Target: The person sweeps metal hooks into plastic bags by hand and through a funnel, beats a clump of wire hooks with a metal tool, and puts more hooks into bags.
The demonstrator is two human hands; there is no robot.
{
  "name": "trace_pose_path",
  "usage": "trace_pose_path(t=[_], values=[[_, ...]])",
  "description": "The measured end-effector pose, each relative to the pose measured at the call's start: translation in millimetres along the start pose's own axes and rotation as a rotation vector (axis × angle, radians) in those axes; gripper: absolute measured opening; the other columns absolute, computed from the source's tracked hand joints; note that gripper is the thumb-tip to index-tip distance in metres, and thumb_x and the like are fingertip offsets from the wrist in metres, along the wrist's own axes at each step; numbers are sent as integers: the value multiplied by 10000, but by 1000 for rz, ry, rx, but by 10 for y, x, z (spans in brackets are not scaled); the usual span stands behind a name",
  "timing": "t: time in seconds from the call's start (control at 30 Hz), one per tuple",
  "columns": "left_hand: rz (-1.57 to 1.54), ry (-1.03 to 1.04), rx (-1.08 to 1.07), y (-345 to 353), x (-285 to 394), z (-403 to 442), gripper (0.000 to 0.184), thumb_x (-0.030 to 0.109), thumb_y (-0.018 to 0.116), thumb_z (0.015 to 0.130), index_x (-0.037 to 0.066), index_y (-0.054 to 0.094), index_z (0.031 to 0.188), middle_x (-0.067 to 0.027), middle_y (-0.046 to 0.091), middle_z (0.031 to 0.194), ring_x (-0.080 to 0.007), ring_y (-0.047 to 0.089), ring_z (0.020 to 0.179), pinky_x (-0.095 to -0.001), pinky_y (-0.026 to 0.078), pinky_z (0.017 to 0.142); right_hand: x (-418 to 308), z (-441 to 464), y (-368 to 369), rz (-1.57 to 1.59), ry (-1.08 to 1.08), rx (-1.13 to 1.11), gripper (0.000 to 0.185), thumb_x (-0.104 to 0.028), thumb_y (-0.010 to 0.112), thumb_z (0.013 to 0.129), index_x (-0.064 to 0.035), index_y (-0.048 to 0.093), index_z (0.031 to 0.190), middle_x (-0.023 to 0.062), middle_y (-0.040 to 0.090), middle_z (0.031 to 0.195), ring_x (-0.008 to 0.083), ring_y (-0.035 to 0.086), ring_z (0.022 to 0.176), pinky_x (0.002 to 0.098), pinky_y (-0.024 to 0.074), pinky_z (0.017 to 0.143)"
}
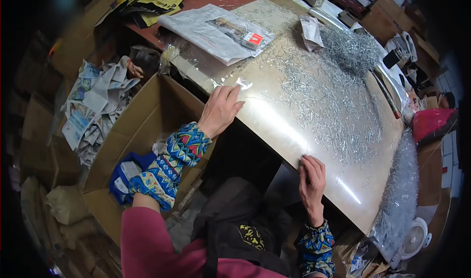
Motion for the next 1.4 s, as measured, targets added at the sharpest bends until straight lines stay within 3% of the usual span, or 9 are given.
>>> trace_pose_path(t=[0.17, 0.3, 0.57, 0.73, 0.9, 1.03, 1.13, 1.27, 1.4], values=[[-86, 348, -25, -35, 415, -176, 438, 161, 715, 829, 6, 557, 1207, -166, 532, 1255, -324, 511, 1129, -427, 437, 949, -42, -6, -14, 0, -53, 1, 290, 8, 682, 810, -3, 652, 1098, 147, 650, 1127, 339, 594, 1076, 410, 482, 926], [-431, 438, -57, 20, 822, -403, 250, 1, 743, 762, 9, 653, 995, -112, 652, 985, -287, 614, 905, -370, 501, 778, -520, 202, 35, -66, -138, -17, 455, -49, 751, 750, -21, 616, 1184, 154, 616, 1186, 349, 558, 1139, 422, 434, 982], [-1221, -393, -413, 426, 1241, -899, 92, 61, 620, 946, -4, 663, 996, -29, 651, 813, -56, 602, 703, -198, 492, 622, -233, -201, 105, 534, 254, -171, 95, -69, 666, 891, 1, 671, 955, 105, 644, 833, 197, 613, 693, 293, 471, 611], [-1121, -397, -643, 681, 1473, -1117, 144, 116, 619, 961, -8, 644, 1031, -23, 646, 729, -50, 597, 619, -189, 486, 551, -13, -664, 239, 951, 710, -340, 145, -109, 623, 941, 25, 664, 978, 62, 658, 832, 85, 587, 710, 247, 474, 629], [-1350, -630, -1048, 936, 1561, -1484, 166, 165, 642, 955, 20, 642, 876, 12, 613, 657, -14, 516, 523, -181, 371, 455, -13, -912, 206, 862, 611, -449, 175, -126, 656, 924, 1, 670, 1042, 24, 622, 740, 44, 548, 658, 231, 453, 594], [-1148, -412, -1301, 1038, 1544, -1811, 211, 217, 675, 930, 33, 639, 832, -2, 596, 642, -77, 549, 538, -239, 405, 495, -45, -1286, 392, 928, 690, -700, 173, -133, 704, 886, -26, 711, 1022, 15, 654, 737, 60, 582, 673, 238, 460, 608], [-865, 189, -1016, 1036, 1648, -1862, 139, 134, 669, 903, 11, 637, 846, -66, 616, 702, -194, 616, 610, -312, 473, 555, -10, -1588, 671, 727, 385, -770, 165, -144, 684, 882, -16, 705, 983, 93, 680, 804, 204, 654, 711, 328, 505, 642], [-625, 281, -750, 1178, 1573, -1949, 95, 115, 667, 868, 22, 647, 860, -119, 634, 850, -317, 619, 807, -373, 510, 700, 230, -1790, 771, 385, 312, -643, 145, -155, 658, 883, -25, 694, 934, 136, 668, 862, 328, 648, 781, 396, 517, 663], [-783, -1, -677, 1294, 1315, -1791, 109, 55, 690, 868, -26, 665, 937, -125, 703, 893, -216, 701, 816, -294, 544, 741, 298, -1696, 574, 243, 329, -487, 140, -165, 656, 882, -36, 695, 917, 130, 650, 844, 341, 638, 773, 410, 511, 646]])
Point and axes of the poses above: each hand's wrist, its own z-axis towards the middle knuckle, its own y-axis out of the palm, x = y × z, the point moved 10 cm from there along z, towards the middle knuckle
